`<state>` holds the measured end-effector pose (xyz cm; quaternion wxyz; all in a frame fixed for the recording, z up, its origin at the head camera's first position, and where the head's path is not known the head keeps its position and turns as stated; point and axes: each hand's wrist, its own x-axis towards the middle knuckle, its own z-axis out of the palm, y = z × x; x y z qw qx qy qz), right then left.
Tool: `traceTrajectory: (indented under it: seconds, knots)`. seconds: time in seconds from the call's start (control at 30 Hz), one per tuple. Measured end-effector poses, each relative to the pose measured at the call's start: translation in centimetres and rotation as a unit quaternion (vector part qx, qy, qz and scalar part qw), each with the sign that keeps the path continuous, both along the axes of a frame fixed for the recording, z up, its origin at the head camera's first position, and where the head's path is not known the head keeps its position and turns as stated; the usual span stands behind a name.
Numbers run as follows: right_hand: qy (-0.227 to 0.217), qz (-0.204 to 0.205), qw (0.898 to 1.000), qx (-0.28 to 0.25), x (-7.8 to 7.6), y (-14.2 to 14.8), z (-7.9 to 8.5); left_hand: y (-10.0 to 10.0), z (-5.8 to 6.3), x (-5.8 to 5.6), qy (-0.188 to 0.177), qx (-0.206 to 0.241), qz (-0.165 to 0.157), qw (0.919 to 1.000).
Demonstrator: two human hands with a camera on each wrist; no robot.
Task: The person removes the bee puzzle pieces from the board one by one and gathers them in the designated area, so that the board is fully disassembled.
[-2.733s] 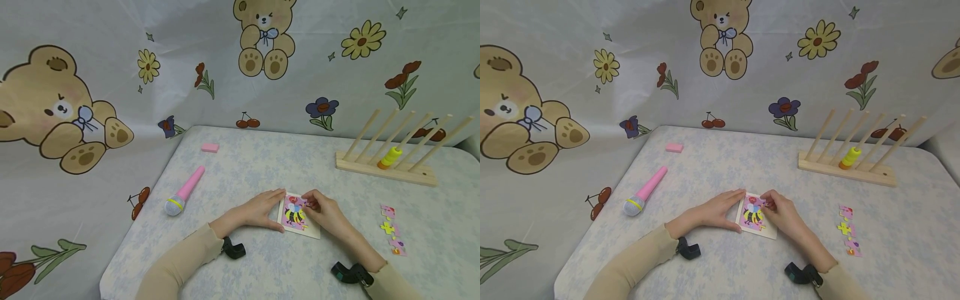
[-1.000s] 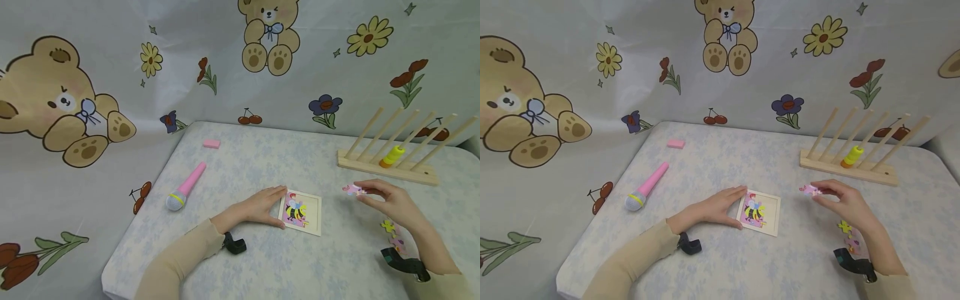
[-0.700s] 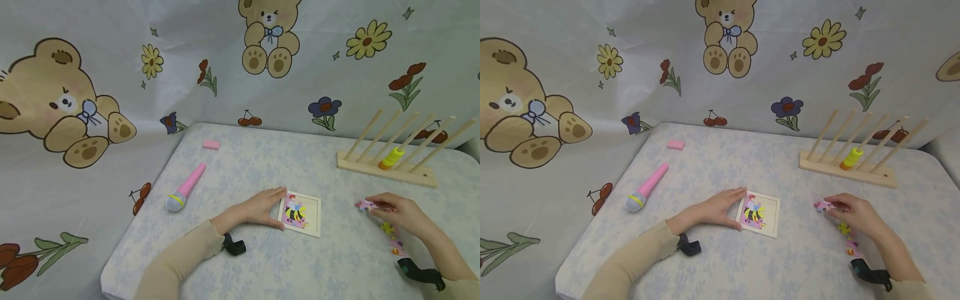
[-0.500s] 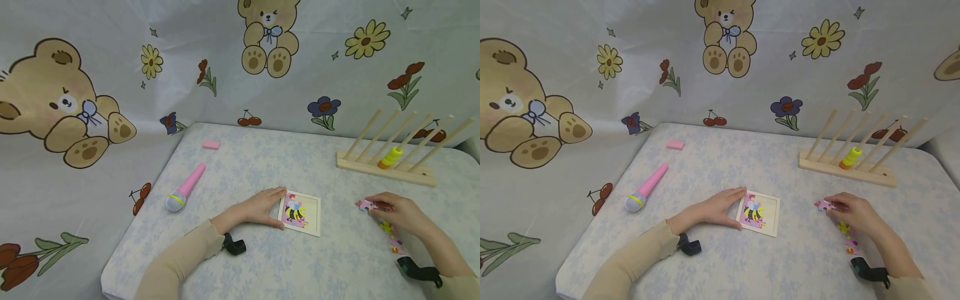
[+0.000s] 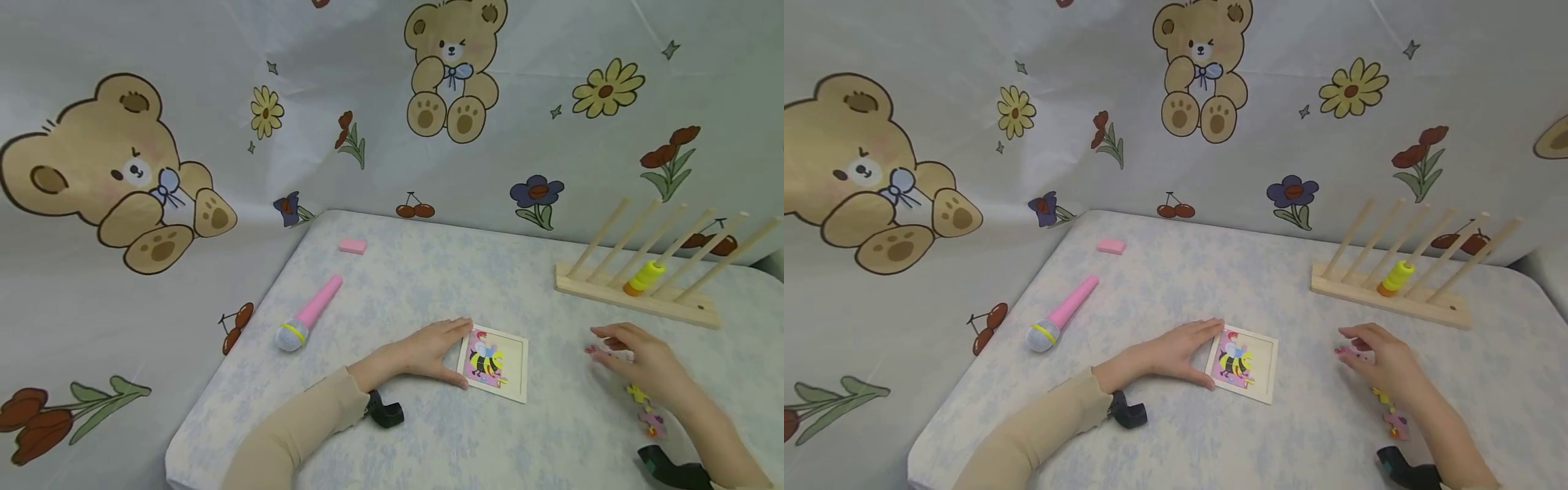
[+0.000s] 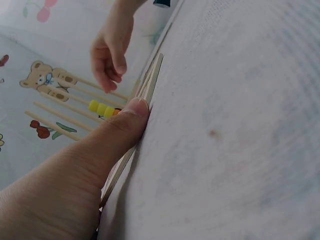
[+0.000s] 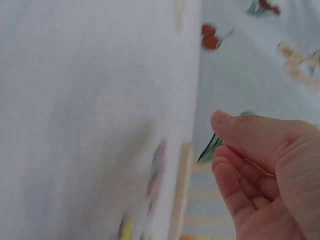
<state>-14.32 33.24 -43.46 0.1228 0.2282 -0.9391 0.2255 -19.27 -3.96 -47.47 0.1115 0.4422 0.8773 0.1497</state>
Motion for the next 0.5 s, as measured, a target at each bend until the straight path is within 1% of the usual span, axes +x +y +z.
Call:
traceTrajectory:
  seconds: [0.1,0.2,0.27,0.33,0.5]
  knots:
    - [-0.014,0.003,0.999,-0.031,1.2,-3.8,0.7,0.0,0.1,0.1,-0.004,-0.001,-0.002,1.0000]
    - [-0.040,0.029,0.997,-0.064,2.0,-7.6,0.7,0.0,0.2,0.1,-0.009,-0.005,-0.002,0.9999]
    - [-0.059,0.048,0.993,-0.090,2.1,-9.7,0.6,0.0,0.2,0.0,-0.011,-0.007,0.000,0.9999]
    - [-0.076,0.056,0.990,-0.109,1.9,-11.3,0.4,0.1,0.3,-0.1,-0.011,-0.009,0.004,0.9999]
    - [-0.116,0.048,0.982,-0.139,1.5,-13.4,-0.6,0.2,0.3,0.0,-0.017,-0.002,0.004,0.9998]
